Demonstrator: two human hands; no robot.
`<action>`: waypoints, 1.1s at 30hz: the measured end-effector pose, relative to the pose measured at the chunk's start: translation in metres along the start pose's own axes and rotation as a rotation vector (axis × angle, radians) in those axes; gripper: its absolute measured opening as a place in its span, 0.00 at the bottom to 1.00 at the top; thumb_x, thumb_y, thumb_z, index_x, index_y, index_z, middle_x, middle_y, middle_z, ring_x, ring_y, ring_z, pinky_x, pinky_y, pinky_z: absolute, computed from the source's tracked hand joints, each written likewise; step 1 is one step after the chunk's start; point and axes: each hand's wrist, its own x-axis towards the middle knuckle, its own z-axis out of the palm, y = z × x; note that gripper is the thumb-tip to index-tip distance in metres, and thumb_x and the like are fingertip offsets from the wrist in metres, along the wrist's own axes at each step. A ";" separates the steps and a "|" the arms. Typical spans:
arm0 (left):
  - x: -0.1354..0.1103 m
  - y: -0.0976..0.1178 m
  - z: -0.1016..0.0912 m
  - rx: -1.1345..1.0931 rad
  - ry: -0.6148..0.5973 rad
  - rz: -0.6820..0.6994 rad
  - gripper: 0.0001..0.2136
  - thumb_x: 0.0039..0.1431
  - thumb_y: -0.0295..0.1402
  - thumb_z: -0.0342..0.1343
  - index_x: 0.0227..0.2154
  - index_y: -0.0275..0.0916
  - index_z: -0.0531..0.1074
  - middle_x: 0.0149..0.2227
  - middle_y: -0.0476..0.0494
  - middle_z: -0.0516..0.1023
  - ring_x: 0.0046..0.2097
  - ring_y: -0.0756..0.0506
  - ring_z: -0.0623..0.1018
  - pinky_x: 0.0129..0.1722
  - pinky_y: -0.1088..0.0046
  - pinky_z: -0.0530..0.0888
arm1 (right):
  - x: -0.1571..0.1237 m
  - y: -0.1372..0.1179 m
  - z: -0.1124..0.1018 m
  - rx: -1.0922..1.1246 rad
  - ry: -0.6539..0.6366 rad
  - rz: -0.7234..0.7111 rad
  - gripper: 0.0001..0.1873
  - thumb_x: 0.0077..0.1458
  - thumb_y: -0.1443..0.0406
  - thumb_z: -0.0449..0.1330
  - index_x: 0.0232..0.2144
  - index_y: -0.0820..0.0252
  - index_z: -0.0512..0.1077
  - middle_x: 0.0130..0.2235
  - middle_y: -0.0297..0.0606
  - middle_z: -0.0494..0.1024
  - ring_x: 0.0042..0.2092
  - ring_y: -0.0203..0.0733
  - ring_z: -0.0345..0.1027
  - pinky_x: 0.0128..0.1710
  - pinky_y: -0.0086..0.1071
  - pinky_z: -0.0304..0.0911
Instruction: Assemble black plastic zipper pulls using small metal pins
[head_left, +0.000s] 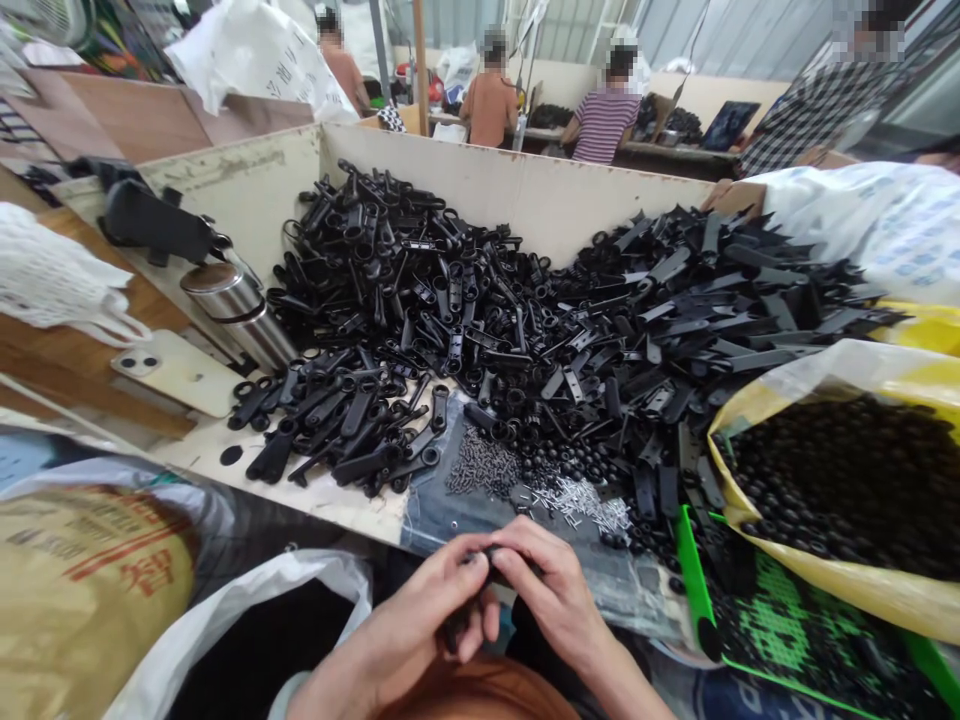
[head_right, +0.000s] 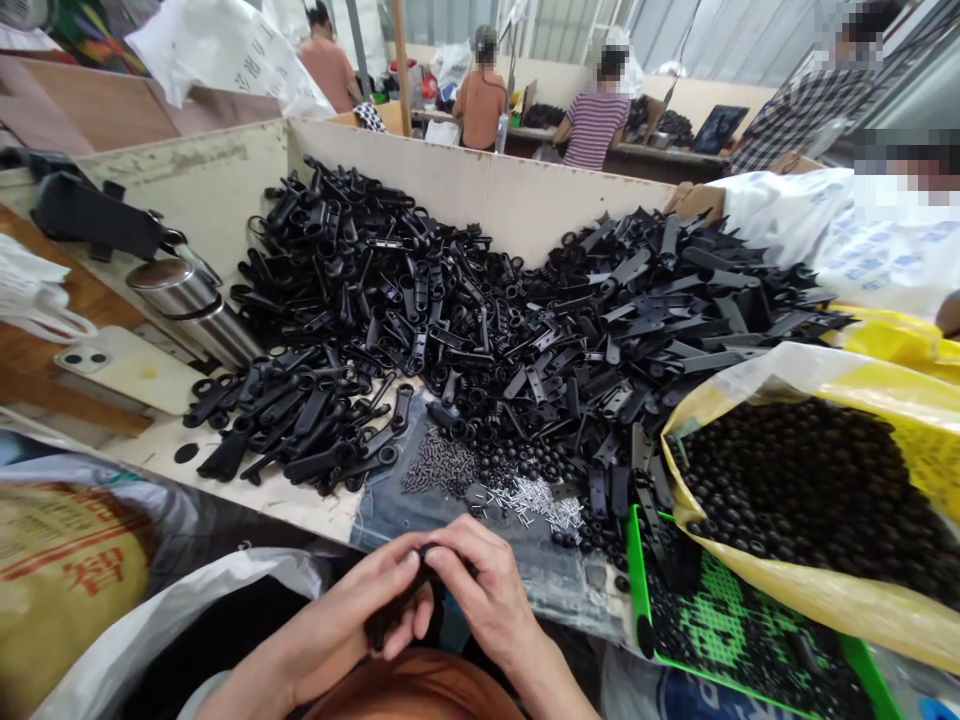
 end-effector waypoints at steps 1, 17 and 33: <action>-0.004 0.004 -0.001 -0.070 -0.063 -0.046 0.23 0.63 0.53 0.56 0.46 0.36 0.69 0.27 0.45 0.77 0.20 0.54 0.68 0.22 0.78 0.59 | 0.001 -0.003 -0.004 0.016 -0.010 -0.001 0.13 0.68 0.56 0.59 0.43 0.52 0.82 0.39 0.40 0.78 0.40 0.42 0.73 0.40 0.32 0.69; 0.017 -0.007 0.011 0.172 0.079 0.108 0.21 0.55 0.45 0.63 0.45 0.38 0.65 0.27 0.53 0.75 0.24 0.52 0.73 0.27 0.75 0.68 | -0.004 0.007 -0.008 0.076 0.095 0.328 0.24 0.62 0.46 0.60 0.44 0.56 0.83 0.33 0.39 0.79 0.37 0.46 0.71 0.40 0.37 0.67; 0.015 -0.001 0.011 0.152 0.105 0.038 0.19 0.55 0.45 0.63 0.40 0.38 0.67 0.24 0.53 0.75 0.21 0.54 0.71 0.22 0.78 0.59 | 0.002 0.006 -0.012 0.012 0.049 0.317 0.22 0.63 0.49 0.59 0.43 0.58 0.83 0.32 0.37 0.78 0.36 0.43 0.71 0.39 0.35 0.65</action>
